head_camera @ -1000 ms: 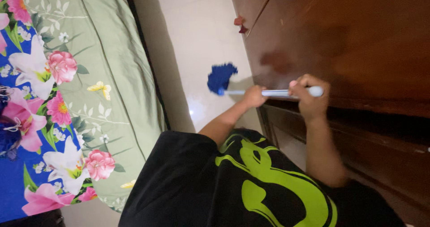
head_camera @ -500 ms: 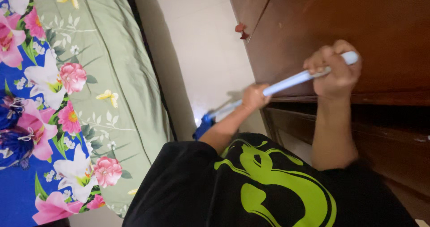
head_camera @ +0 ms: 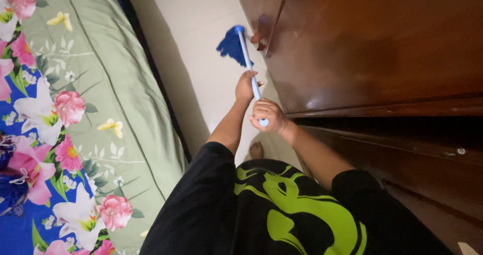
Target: The person cleans the floor using a blue duster, moving it along the baseboards and under the edge of a bed and a wooden cabinet.
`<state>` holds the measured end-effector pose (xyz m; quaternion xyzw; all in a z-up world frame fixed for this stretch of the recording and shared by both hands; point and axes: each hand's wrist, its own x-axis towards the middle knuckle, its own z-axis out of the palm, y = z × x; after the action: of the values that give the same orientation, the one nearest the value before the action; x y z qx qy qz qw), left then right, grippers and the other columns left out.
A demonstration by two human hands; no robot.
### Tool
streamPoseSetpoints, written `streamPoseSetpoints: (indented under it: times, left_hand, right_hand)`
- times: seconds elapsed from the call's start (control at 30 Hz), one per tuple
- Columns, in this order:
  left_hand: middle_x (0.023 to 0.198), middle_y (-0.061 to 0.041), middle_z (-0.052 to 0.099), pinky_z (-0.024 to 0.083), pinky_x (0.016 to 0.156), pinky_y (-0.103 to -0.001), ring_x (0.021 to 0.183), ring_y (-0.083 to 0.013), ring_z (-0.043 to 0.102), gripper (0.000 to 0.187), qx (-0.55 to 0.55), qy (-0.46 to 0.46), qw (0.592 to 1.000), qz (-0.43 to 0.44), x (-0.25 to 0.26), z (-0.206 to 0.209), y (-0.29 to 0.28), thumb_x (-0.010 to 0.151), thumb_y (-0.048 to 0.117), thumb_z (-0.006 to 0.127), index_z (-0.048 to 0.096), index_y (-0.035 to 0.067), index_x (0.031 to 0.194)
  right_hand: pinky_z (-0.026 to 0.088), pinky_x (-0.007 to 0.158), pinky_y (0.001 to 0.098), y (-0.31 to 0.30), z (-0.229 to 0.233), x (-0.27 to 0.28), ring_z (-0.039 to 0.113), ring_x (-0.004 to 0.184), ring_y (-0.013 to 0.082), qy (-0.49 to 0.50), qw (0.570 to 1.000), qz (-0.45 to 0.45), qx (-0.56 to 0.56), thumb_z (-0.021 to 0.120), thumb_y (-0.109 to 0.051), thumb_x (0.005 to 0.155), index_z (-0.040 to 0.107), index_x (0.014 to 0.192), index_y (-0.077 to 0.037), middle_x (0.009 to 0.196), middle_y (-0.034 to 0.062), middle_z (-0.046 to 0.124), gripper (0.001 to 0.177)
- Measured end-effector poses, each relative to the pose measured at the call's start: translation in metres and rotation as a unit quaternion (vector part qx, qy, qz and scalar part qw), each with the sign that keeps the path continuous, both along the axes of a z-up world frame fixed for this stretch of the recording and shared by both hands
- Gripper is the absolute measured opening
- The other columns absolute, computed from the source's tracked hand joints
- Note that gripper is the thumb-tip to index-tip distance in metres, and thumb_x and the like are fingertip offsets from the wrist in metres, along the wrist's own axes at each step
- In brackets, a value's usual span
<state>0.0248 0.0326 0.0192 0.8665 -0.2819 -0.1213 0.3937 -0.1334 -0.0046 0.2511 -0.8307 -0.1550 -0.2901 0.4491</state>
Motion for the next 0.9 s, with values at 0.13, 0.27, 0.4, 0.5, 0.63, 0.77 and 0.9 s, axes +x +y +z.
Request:
streamPoseSetpoints:
  times: [0.13, 0.27, 0.4, 0.5, 0.63, 0.77, 0.9]
  left_hand:
    - [0.143, -0.023, 0.056, 0.056, 0.092, -0.038, 0.115, -0.0394, 0.062, 0.035, -0.283, 0.302, 0.910, 0.008, -0.036, -0.020, -0.023, 0.094, 0.019, 0.063, 0.066, 0.014, 0.129]
    - [0.159, -0.020, 0.046, 0.048, 0.111, -0.040, 0.135, -0.0388, 0.056, 0.044, -0.040, 0.048, 0.992, -0.106, -0.060, -0.023, -0.012, 0.087, 0.017, 0.077, 0.064, 0.015, 0.129]
    - [0.159, -0.020, 0.040, 0.044, 0.112, -0.042, 0.133, -0.0408, 0.053, 0.053, 0.021, 0.095, 0.982, -0.161, -0.070, -0.021, -0.006, 0.083, 0.025, 0.080, 0.060, 0.016, 0.132]
    - [0.160, -0.020, 0.040, 0.045, 0.113, -0.042, 0.135, -0.0401, 0.054, 0.053, 0.055, 0.090, 0.976, -0.190, -0.091, -0.024, -0.001, 0.085, 0.029, 0.079, 0.060, 0.015, 0.132]
    - [0.161, -0.020, 0.036, 0.039, 0.114, -0.048, 0.138, -0.0368, 0.048, 0.055, 0.125, 0.100, 0.960, -0.232, -0.119, -0.025, -0.001, 0.084, 0.037, 0.077, 0.059, 0.013, 0.131]
    - [0.159, -0.019, 0.039, 0.033, 0.116, -0.054, 0.145, -0.0337, 0.042, 0.053, 0.168, 0.071, 0.940, -0.289, -0.154, -0.022, 0.014, 0.082, 0.042, 0.078, 0.065, 0.013, 0.125]
    - [0.152, -0.019, 0.047, 0.038, 0.114, -0.048, 0.138, -0.0354, 0.046, 0.047, 0.163, 0.065, 0.932, -0.318, -0.198, -0.024, 0.025, 0.081, 0.042, 0.079, 0.069, 0.015, 0.118]
  right_hand:
    - [0.050, 0.071, 0.0389, -0.007, -0.047, -0.014, 0.059, 0.069, 0.0291, -0.002, 0.990, -0.131, 0.044, 0.071, 0.006, 0.082, 0.050, 0.071, -0.006, 0.073, 0.0098, 0.055, 0.026]
    - [0.048, 0.067, 0.0382, -0.008, -0.068, -0.044, 0.059, 0.067, 0.0295, 0.015, 0.990, -0.125, 0.060, 0.070, 0.007, 0.078, 0.047, 0.068, -0.005, 0.071, 0.0104, 0.055, 0.027]
    - [0.049, 0.067, 0.0389, 0.012, -0.052, -0.077, 0.059, 0.067, 0.0290, 0.017, 0.987, -0.147, 0.070, 0.070, 0.008, 0.078, 0.052, 0.069, -0.004, 0.070, 0.0104, 0.056, 0.024]
    - [0.049, 0.067, 0.0376, 0.021, -0.034, -0.105, 0.060, 0.068, 0.0283, 0.037, 0.983, -0.160, 0.086, 0.071, 0.008, 0.081, 0.050, 0.069, -0.004, 0.072, 0.0105, 0.057, 0.027]
    - [0.048, 0.065, 0.0362, 0.033, -0.018, -0.142, 0.059, 0.068, 0.0276, 0.065, 0.976, -0.184, 0.101, 0.071, 0.007, 0.084, 0.050, 0.069, -0.003, 0.072, 0.0110, 0.056, 0.028]
    - [0.049, 0.067, 0.0366, 0.051, -0.003, -0.185, 0.059, 0.069, 0.0266, 0.077, 0.971, -0.198, 0.108, 0.071, 0.007, 0.087, 0.051, 0.070, -0.003, 0.073, 0.0108, 0.056, 0.027]
    - [0.051, 0.070, 0.0375, 0.070, 0.011, -0.235, 0.062, 0.073, 0.0271, 0.100, 0.966, -0.206, 0.122, 0.069, 0.007, 0.087, 0.053, 0.072, -0.003, 0.075, 0.0108, 0.057, 0.025]
